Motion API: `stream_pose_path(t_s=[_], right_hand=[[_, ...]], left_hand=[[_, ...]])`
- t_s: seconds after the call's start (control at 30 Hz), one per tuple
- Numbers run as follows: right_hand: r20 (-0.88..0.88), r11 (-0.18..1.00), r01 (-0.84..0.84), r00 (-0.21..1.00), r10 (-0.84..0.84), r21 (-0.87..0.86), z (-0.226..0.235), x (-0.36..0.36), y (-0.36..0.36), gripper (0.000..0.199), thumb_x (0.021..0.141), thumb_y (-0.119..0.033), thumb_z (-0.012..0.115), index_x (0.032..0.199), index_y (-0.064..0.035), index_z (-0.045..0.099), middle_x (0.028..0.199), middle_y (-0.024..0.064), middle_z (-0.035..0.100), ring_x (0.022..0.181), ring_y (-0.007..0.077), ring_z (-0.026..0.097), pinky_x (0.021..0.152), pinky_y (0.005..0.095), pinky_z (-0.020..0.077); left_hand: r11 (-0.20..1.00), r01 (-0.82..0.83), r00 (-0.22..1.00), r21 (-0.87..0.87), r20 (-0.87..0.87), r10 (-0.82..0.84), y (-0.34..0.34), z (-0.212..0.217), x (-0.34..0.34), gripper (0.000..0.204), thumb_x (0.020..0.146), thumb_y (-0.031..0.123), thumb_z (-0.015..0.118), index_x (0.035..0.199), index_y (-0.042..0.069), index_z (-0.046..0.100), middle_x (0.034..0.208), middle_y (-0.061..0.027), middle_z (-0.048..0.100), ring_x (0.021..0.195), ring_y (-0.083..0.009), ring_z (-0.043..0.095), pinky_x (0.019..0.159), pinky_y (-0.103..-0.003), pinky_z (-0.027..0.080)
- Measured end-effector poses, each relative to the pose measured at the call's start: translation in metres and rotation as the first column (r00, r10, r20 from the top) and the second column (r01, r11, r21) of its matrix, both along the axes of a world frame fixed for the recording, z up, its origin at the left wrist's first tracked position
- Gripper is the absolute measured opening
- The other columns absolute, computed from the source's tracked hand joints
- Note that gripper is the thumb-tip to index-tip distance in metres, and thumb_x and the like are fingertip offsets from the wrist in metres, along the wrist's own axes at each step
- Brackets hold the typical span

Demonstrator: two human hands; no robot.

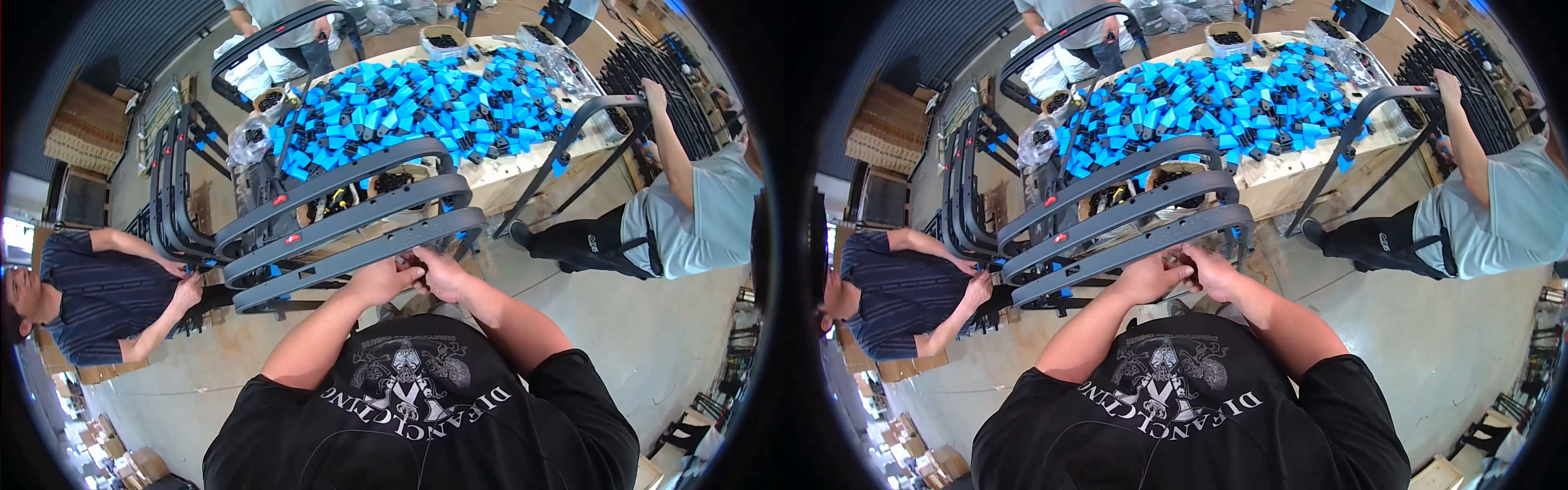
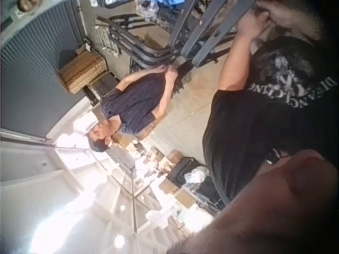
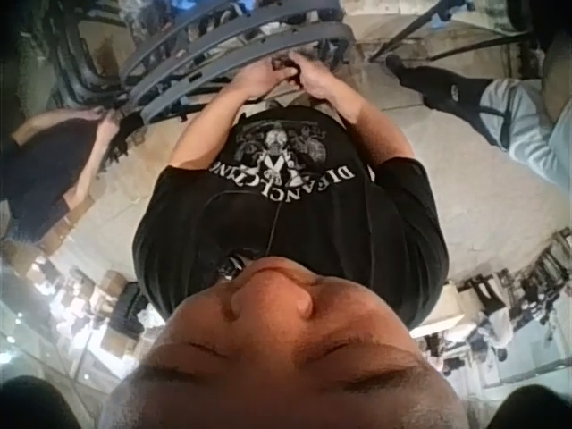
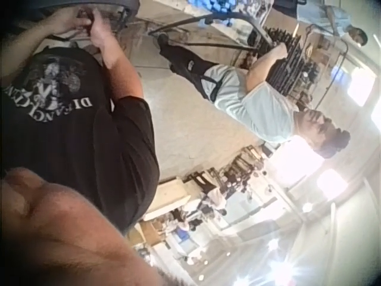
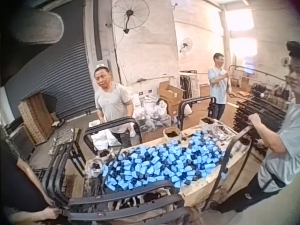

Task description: Assemble metal frames by attaching blue plastic components and trimming them with pliers.

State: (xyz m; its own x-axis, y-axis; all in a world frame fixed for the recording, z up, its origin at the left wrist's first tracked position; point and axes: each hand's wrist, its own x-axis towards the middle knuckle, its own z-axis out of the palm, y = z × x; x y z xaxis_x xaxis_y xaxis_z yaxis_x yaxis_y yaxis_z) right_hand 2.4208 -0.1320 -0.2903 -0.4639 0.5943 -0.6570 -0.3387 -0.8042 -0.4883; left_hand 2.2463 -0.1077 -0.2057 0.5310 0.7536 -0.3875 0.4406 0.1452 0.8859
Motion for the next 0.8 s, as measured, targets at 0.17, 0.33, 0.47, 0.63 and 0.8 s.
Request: stream_pose_path(t_s=[0.17, 0.33, 0.47, 0.63, 0.8], right_hand=[[-0.076, 0.999, 0.024, 0.997, -0.022, 0.024, -0.019, -0.001, -0.018, 0.023, 0.105, -0.027, 0.048, 0.087, -0.0134, 0.05, 0.069, -0.0028, 0.043, 0.052, 0.009, 0.034, 0.046, 0.0275, 0.0251], [0.156, 0.992, 0.009, 0.987, -0.029, 0.129, -0.045, 0.032, -0.053, 0.025, 0.104, -0.029, 0.051, 0.084, -0.0142, 0.049, 0.062, -0.0057, 0.038, 0.046, 0.008, 0.029, 0.043, 0.0276, 0.0207], [0.314, 0.986, 0.165, 0.935, -0.167, 0.034, -0.019, 0.038, -0.072, 0.024, 0.102, -0.03, 0.056, 0.084, -0.0154, 0.048, 0.061, -0.0068, 0.037, 0.046, 0.007, 0.03, 0.042, 0.0272, 0.0201], [0.358, 0.975, 0.216, 0.915, -0.188, -0.041, -0.027, 0.049, -0.097, 0.019, 0.099, -0.027, 0.059, 0.088, -0.0138, 0.05, 0.065, -0.0041, 0.042, 0.05, 0.0087, 0.038, 0.044, 0.0268, 0.0274], [0.528, 0.995, 0.1, 0.846, -0.077, -0.015, -0.062, 0.069, -0.135, 0.026, 0.096, -0.035, 0.064, 0.097, -0.0095, 0.06, 0.069, -0.0021, 0.052, 0.057, 0.0107, 0.047, 0.051, 0.0287, 0.0377]], left_hand=[[0.858, -0.046, 0.966, 0.511, -0.196, 0.168, 0.016, -0.03, -0.075, 0.027, 0.09, 0.025, 0.072, 0.103, 0.002, 0.066, 0.087, -0.0123, 0.066, 0.075, -0.0219, 0.061, 0.074, -0.037, 0.052], [0.818, -0.231, 0.926, 0.527, -0.138, 0.35, 0.022, -0.052, -0.127, 0.026, 0.092, 0.024, 0.068, 0.106, 0.002, 0.066, 0.092, -0.0128, 0.067, 0.083, -0.0287, 0.063, 0.078, -0.041, 0.052], [0.69, -0.196, 0.803, 0.697, -0.289, 0.521, 0.043, -0.093, -0.142, 0.026, 0.091, 0.02, 0.068, 0.111, 0.005, 0.066, 0.104, -0.0152, 0.07, 0.095, -0.0327, 0.068, 0.088, -0.045, 0.053], [0.734, 0.049, 0.829, 0.677, -0.437, 0.348, 0.124, -0.136, -0.136, 0.024, 0.093, 0.022, 0.064, 0.108, 0.003, 0.068, 0.11, -0.017, 0.07, 0.101, -0.0351, 0.068, 0.086, -0.046, 0.053], [0.819, 0.138, 0.798, 0.557, -0.552, 0.242, 0.145, -0.157, -0.109, 0.023, 0.092, 0.021, 0.064, 0.106, 0.003, 0.068, 0.105, -0.0177, 0.071, 0.097, -0.035, 0.068, 0.084, -0.045, 0.053]])
